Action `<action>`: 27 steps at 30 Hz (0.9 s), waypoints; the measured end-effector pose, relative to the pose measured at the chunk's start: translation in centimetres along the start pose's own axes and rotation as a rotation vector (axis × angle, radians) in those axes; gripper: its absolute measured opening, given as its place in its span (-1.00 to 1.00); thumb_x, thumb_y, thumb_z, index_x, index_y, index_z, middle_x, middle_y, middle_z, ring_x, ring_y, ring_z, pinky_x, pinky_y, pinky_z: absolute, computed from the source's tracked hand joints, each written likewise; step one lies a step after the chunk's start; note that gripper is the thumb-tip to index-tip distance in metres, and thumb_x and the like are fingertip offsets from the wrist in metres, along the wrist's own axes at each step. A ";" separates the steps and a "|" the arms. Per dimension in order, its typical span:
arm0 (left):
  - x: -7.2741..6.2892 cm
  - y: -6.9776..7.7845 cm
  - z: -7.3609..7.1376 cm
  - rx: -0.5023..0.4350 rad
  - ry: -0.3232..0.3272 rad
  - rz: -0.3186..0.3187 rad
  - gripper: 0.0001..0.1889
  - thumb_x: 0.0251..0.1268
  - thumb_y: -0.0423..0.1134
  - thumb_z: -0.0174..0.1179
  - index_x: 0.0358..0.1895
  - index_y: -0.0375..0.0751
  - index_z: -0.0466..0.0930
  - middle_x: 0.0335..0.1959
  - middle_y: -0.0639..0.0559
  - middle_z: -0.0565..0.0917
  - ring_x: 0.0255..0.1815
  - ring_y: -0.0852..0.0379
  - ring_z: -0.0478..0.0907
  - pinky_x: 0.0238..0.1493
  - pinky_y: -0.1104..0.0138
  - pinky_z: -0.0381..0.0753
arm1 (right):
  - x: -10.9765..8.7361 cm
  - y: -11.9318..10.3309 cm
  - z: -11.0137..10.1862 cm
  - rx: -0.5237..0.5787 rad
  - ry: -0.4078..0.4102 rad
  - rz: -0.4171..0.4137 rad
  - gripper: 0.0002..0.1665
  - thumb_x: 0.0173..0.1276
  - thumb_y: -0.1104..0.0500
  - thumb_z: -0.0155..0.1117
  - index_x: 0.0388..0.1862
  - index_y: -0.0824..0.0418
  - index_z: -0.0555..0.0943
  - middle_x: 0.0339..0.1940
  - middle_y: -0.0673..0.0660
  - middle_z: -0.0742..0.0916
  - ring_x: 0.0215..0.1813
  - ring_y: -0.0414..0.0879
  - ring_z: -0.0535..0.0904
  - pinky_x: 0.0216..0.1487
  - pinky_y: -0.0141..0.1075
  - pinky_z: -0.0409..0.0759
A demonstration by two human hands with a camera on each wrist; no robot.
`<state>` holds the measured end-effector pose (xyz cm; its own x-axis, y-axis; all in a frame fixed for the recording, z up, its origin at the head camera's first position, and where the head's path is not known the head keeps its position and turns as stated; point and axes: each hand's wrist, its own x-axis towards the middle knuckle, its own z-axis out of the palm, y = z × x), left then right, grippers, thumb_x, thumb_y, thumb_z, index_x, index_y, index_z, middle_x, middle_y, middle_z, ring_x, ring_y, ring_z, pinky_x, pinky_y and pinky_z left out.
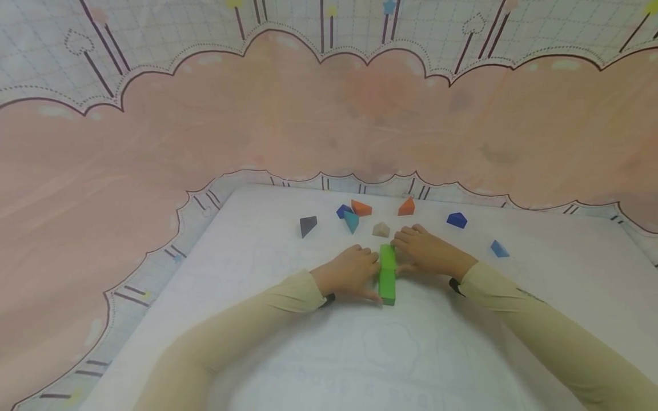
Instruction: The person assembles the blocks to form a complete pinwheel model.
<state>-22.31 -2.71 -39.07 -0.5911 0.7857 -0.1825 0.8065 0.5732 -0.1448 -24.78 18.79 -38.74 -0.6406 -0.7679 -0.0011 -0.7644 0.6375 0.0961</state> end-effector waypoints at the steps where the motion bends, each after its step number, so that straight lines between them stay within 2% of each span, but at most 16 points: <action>1: -0.1 0.0 0.0 -0.002 0.000 -0.001 -0.26 0.05 0.46 0.03 0.11 -0.05 0.49 -0.03 0.08 0.56 -0.11 0.17 0.40 0.02 0.32 0.42 | 0.1 0.0 0.0 -0.002 -0.003 0.000 -0.22 0.17 -0.31 0.20 0.15 0.25 0.50 0.08 0.19 0.64 0.17 0.09 0.50 0.29 0.07 0.38; 19: -0.8 -0.2 -0.2 -0.003 -0.014 0.005 -0.24 0.06 0.47 0.01 0.12 -0.06 0.50 0.02 0.06 0.57 -0.05 0.16 0.44 0.07 0.30 0.45 | 0.8 -0.2 0.3 -0.080 0.001 -0.007 -0.17 0.07 -0.37 0.23 0.10 0.24 0.54 0.00 0.16 0.67 0.09 0.05 0.53 0.21 0.03 0.46; 27: -1.1 -0.2 -0.3 -0.003 -0.017 0.005 -0.26 0.08 0.45 0.01 0.12 -0.06 0.51 -0.02 0.06 0.58 -0.06 0.16 0.46 0.05 0.31 0.45 | 0.6 -0.3 0.5 -0.020 -0.015 0.009 -0.20 0.11 -0.34 0.22 0.10 0.25 0.54 -0.01 0.16 0.67 0.09 0.05 0.54 0.23 0.05 0.43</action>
<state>-21.84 -3.65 -38.57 -0.5868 0.7846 -0.1999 0.8097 0.5698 -0.1404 -25.02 18.16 -39.29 -0.6486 -0.7610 -0.0154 -0.7570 0.6429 0.1163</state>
